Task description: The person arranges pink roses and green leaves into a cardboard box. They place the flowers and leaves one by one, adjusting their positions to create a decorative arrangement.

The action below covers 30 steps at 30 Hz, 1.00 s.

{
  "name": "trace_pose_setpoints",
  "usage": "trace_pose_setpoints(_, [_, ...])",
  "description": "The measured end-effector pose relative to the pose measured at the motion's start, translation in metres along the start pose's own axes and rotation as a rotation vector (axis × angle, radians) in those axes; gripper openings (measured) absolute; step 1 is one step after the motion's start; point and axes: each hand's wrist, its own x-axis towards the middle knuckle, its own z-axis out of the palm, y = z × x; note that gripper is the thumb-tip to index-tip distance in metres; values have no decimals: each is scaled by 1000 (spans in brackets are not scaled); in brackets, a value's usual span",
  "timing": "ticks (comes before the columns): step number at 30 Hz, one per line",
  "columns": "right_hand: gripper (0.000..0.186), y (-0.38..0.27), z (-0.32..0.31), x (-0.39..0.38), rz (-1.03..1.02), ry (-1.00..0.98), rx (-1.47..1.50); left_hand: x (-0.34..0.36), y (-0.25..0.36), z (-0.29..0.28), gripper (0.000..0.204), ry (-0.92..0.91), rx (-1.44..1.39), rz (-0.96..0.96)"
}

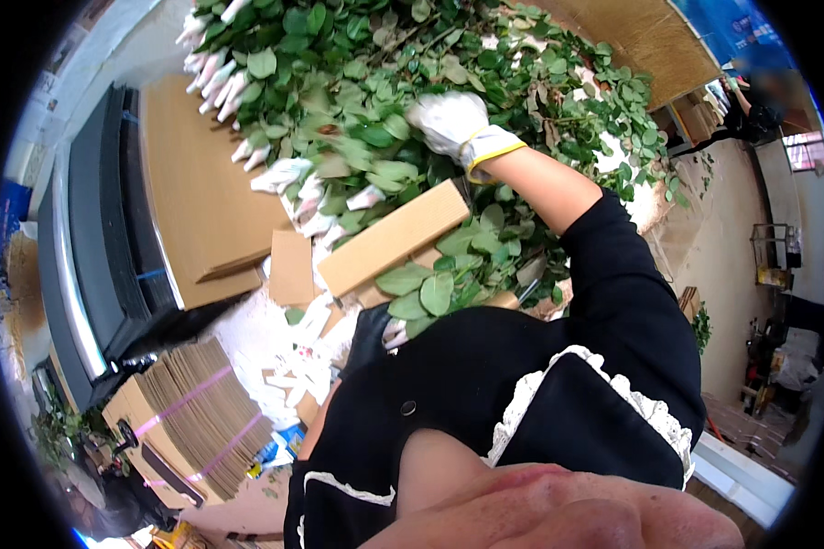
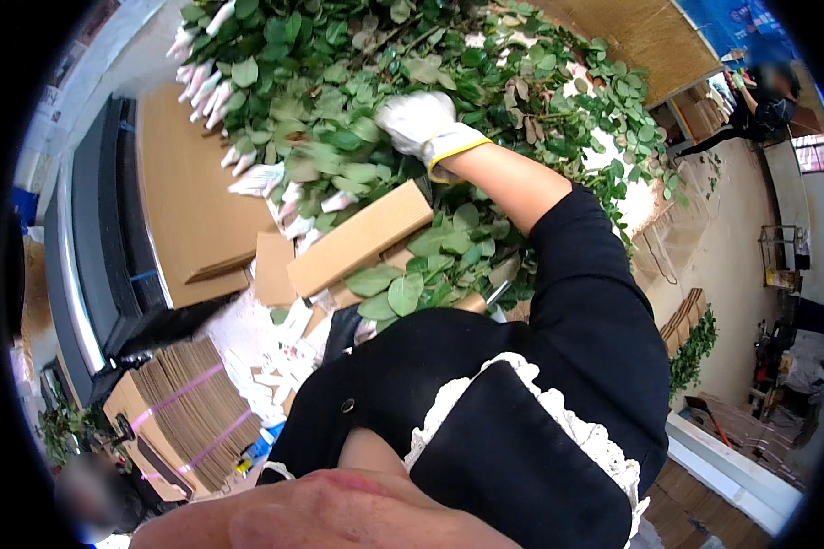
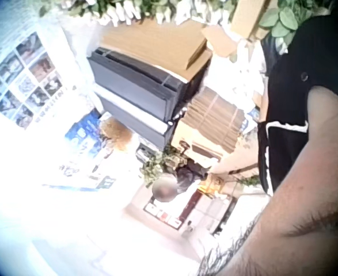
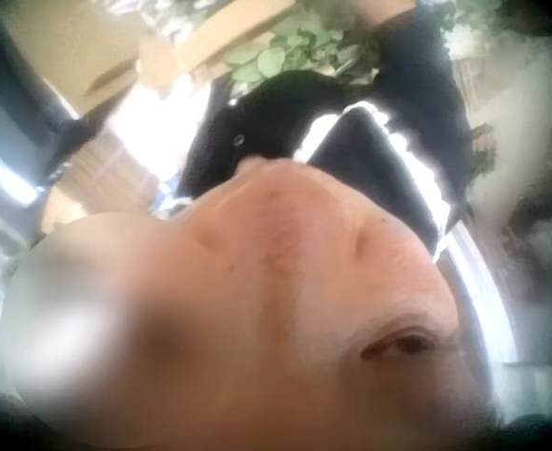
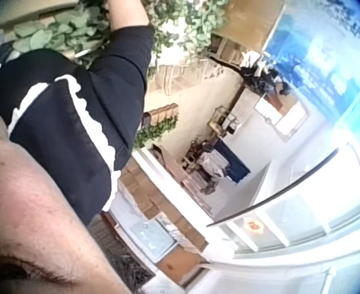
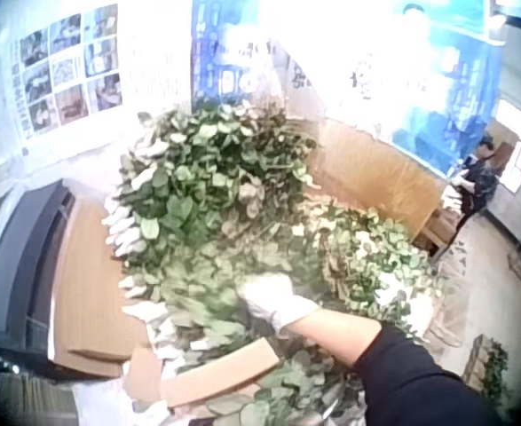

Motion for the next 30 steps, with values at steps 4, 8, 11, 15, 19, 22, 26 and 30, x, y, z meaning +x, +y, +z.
trace_pose_setpoints(4, [24, 7, 46, -43, -35, -509, 177, -2, 6, -1, 57, -32, -76, 0])
trace_pose_setpoints(8, [29, 30, 33, -31, -159, -363, 312, -7, 7, -3, 59, -12, -50, 26])
trace_pose_setpoints(11, [23, 30, 1, 8, 33, 2, 318, -9, 4, 0, 61, 3, -78, -63])
trace_pose_setpoints(15, [24, 4, 14, 60, -154, -288, -92, -14, -2, 4, 65, -14, -46, -71])
trace_pose_setpoints(19, [48, -7, 86, 68, -192, -359, -84, -14, -10, 4, 59, 24, -76, 6])
trace_pose_setpoints(22, [44, 3, 109, 73, 177, -80, 271, -13, -17, 5, 59, -53, 27, -13])
trace_pose_setpoints(26, [27, 5, 59, 70, -5, 32, 120, -12, -21, 4, 64, -63, -140, 81])
trace_pose_setpoints(30, [18, -8, -29, 54, -154, 554, 34, -10, -17, 3, 65, -19, -39, 73])
